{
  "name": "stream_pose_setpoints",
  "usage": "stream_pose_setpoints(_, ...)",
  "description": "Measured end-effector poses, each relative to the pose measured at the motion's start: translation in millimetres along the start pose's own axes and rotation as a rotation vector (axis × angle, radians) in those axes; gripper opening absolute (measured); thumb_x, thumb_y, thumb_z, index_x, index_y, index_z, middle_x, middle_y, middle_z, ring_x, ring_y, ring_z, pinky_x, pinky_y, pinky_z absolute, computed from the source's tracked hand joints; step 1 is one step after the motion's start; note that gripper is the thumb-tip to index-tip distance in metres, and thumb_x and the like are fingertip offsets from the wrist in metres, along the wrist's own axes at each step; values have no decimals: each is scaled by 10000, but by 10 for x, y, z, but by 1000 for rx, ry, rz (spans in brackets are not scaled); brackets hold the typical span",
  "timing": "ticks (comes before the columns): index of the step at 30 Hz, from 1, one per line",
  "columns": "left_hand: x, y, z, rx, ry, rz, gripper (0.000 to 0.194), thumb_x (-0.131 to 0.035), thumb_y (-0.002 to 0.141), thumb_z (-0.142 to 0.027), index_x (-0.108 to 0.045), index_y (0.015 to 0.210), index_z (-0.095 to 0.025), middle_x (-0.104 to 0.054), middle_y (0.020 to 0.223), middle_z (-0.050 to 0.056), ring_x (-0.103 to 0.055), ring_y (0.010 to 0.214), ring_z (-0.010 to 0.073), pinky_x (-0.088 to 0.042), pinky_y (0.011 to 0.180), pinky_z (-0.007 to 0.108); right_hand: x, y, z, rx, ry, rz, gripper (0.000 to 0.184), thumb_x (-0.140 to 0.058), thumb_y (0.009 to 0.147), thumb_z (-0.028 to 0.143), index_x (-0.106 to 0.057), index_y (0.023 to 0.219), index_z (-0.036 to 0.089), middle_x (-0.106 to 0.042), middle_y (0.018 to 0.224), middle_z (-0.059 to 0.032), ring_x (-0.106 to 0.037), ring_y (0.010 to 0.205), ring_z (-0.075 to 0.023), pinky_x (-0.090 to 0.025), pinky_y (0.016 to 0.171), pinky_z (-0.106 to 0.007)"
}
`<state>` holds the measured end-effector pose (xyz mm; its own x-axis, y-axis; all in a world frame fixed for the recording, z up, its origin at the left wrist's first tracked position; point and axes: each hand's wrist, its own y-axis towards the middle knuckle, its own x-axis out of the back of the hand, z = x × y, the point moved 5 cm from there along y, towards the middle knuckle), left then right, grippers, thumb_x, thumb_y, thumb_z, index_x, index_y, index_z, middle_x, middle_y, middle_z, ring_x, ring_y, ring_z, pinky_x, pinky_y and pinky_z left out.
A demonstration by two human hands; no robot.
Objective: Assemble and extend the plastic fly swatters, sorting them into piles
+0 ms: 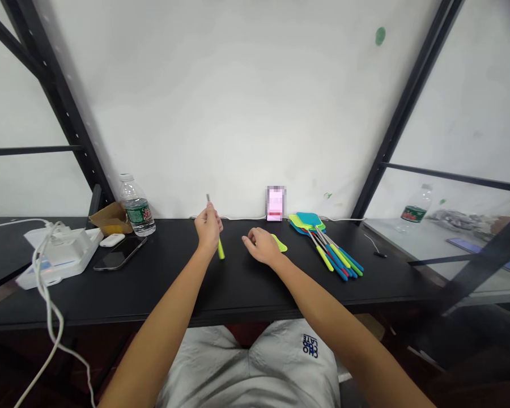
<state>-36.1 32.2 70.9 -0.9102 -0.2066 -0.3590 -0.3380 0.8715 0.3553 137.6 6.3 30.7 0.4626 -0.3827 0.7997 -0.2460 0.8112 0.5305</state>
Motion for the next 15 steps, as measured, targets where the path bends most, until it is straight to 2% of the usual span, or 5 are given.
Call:
stream_pose_setpoints(3,-8,36,113,122,-251,-31,388,-483,896,-487,-346,659,-212,-241,487,-94,-216,373,54,-162,392,216,-46,-66,235,186,41,30,336,-423,973,465,-584,914,176,-605,846,-35,-536,796,-144,-337,698,-240)
stream_pose_setpoints(5,-34,27,202,221,-326,-30,366,-441,928,-438,-345,661,-209,-240,479,-96,-211,364,52,-163,385,215,-82,-100,311,244,53,81,362,-398,985,465,-588,881,176,-607,826,-30,-537,776,-138,-329,680,-238)
stream_pose_setpoints(9,-70,-6,301,321,-378,-35,374,-392,960,-420,-330,658,-206,-229,473,-98,-206,363,49,-177,382,210,-142,-125,328,227,-31,171,374,-439,972,457,-601,784,178,-628,794,-33,-547,713,-137,-305,627,-246)
stream_pose_setpoints(15,26,51,380,378,-328,-145,367,-352,976,-395,-319,660,-211,-207,467,-100,-201,356,52,-185,382,210,-158,-134,345,204,-130,174,378,-416,980,443,-630,806,185,-665,786,-53,-588,695,-163,-304,616,-260)
